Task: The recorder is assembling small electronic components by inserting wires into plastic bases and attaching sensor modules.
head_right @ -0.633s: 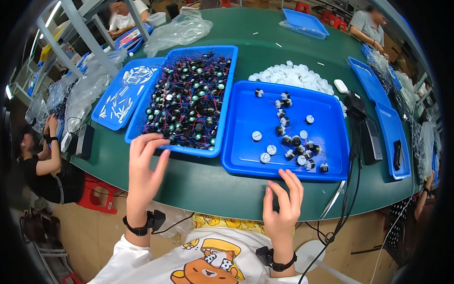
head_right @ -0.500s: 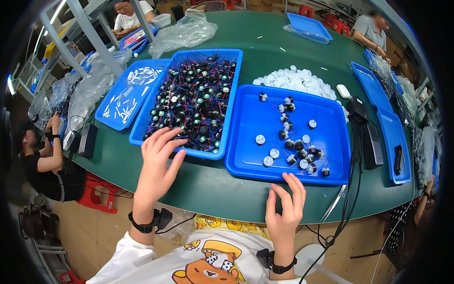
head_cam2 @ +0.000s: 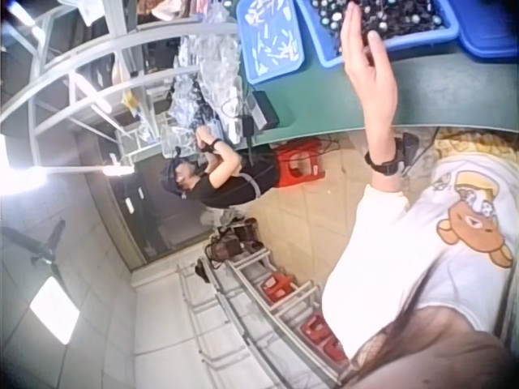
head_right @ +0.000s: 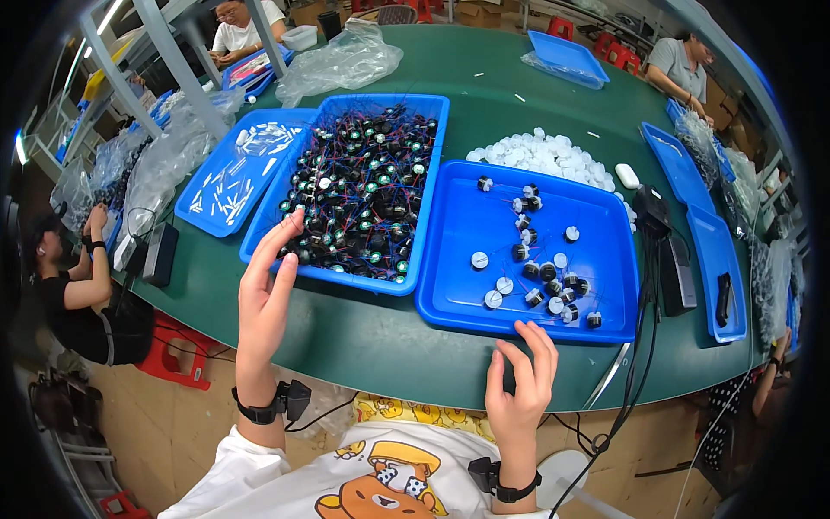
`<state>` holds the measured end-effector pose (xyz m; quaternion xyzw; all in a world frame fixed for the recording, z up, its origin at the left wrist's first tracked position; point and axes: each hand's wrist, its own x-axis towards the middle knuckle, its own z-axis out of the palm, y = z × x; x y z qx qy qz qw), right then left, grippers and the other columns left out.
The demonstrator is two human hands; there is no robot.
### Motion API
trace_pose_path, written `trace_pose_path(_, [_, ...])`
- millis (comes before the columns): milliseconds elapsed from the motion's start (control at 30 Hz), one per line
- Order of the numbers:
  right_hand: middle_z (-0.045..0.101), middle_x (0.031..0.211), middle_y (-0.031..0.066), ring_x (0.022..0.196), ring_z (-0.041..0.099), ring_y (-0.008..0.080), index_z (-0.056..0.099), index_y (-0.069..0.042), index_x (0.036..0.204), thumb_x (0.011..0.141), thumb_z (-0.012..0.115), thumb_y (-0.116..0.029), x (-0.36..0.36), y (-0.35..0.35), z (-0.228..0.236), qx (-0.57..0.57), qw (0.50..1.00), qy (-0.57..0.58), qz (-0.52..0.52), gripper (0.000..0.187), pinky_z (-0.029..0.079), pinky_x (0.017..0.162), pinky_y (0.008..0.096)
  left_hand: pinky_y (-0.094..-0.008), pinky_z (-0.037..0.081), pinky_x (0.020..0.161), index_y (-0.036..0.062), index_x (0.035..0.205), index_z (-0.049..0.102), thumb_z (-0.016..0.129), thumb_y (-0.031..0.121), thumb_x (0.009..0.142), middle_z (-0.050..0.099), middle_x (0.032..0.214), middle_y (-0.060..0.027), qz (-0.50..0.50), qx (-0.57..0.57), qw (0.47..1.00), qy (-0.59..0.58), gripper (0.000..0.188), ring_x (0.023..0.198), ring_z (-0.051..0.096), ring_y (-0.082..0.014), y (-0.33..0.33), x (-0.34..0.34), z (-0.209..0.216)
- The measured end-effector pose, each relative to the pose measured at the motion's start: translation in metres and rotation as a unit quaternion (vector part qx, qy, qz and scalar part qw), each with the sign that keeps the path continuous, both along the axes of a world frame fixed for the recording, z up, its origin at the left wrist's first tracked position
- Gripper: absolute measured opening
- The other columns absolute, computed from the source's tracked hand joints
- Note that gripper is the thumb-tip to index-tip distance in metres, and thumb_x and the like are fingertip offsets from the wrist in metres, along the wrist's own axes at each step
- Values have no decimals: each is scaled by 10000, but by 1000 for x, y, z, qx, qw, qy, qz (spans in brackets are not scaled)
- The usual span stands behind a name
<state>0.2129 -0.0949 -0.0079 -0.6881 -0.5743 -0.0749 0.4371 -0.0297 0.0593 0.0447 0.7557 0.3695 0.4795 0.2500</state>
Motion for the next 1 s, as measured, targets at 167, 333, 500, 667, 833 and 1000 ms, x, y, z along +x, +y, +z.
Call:
trace_pose_path(167, [572, 1092, 149, 1068, 515, 341, 620, -1, 843, 709, 608, 58, 0, 0, 1, 2, 1000, -2, 2, 147, 422, 884, 413, -342, 337, 1001, 5, 1298, 422, 475, 31, 871, 442, 1327, -129, -50, -83, 989, -114, 430, 1189, 464, -229, 0, 3, -6])
trace_pose_path(333, [581, 1073, 143, 1047, 530, 329, 623, -1, 841, 709, 610, 56, 3, 1, 13, 13, 1000, 12, 16, 145, 422, 882, 405, -339, 323, 996, -33, 1264, 436, 500, 34, 857, 455, 1310, -138, -55, -76, 992, -87, 417, 1179, 458, -224, 1, 8, -6])
trace_pose_path(500, [601, 1030, 135, 988, 561, 307, 626, -4, 842, 710, 615, 61, 21, 20, 63, 66, 997, 4, 43, 147, 436, 849, 373, -303, 370, 933, -39, 1075, 588, 580, 0, 803, 588, 1133, -115, 39, -50, 997, -44, 275, 1095, 503, -181, -2, 12, -4])
trace_pose_path(667, [627, 934, 127, 875, 599, 243, 618, 9, 848, 756, 608, 6, 48, 62, 121, 65, 993, -27, 90, 93, 455, 774, 310, -334, 326, 951, 53, 1063, 620, 608, 62, 794, 612, 1094, -68, 150, 97, 973, 143, 269, 1078, 516, -226, -6, 16, 10])
trace_pose_path(833, [631, 837, 167, 790, 617, 287, 621, 42, 846, 793, 549, -115, 101, 130, 129, -176, 979, -35, 99, 181, 475, 716, 332, -369, 186, 998, 100, 1135, 587, 596, 125, 808, 587, 1149, -22, 160, 104, 955, 229, 329, 1149, 456, -213, -15, 17, 15])
trace_pose_path(1000, [649, 841, 166, 831, 618, 287, 645, 3, 917, 790, 491, -101, 152, 233, 87, -305, 940, -116, 95, 225, 476, 754, 353, -370, 179, 997, 99, 1149, 581, 598, 119, 803, 580, 1170, -15, 178, 118, 944, 251, 347, 1152, 453, -199, -19, 18, 26])
